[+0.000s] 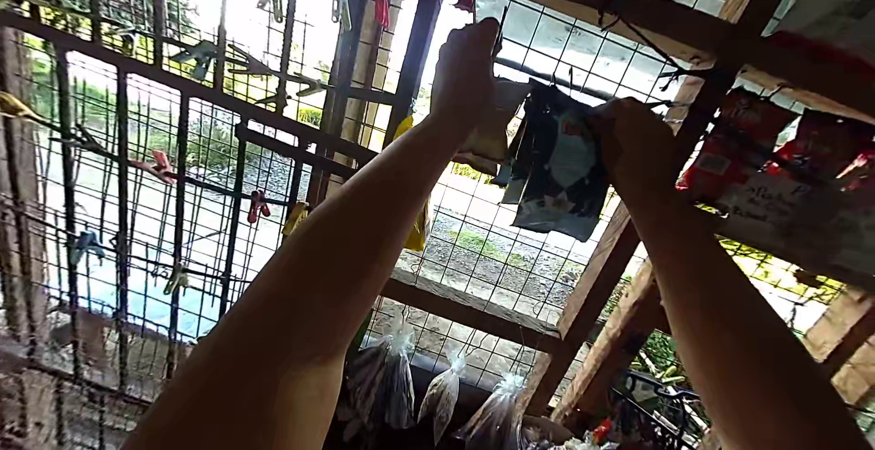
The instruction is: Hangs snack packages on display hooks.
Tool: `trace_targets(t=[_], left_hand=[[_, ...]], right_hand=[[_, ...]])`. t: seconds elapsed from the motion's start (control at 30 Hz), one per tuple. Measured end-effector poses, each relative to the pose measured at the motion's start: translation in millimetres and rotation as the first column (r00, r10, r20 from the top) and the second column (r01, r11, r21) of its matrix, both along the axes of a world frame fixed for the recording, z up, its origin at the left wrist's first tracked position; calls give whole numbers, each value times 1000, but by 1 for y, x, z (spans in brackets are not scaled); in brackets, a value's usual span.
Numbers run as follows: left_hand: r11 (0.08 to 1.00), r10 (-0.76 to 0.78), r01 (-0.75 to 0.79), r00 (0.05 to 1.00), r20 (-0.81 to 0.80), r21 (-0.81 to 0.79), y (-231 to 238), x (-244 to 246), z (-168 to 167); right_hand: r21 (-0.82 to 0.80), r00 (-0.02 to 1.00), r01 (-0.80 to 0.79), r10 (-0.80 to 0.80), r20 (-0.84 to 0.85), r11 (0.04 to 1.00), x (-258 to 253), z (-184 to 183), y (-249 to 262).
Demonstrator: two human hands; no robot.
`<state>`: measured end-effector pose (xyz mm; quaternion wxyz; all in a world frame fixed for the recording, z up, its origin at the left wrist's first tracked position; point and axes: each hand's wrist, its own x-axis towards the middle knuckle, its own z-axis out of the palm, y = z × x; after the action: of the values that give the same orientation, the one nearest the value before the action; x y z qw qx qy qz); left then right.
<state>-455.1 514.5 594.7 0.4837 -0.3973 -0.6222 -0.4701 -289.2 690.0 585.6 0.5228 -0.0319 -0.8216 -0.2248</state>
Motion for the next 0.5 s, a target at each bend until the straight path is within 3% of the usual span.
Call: trace_targets(t=[0.3, 0.4, 0.5], left_hand=[[1000, 0, 0, 999, -36, -6, -7, -13, 8], [1000, 7, -8, 999, -47, -9, -9, -15, 9], [1000, -9, 7, 998, -59, -26, -8, -15, 10]], right_hand=[[-34, 984, -167, 165, -60, 985, 1, 37, 13], [-84, 991, -134, 131, -40, 987, -4, 55, 9], [-116, 994, -60, 71, 87, 991, -1, 67, -8]])
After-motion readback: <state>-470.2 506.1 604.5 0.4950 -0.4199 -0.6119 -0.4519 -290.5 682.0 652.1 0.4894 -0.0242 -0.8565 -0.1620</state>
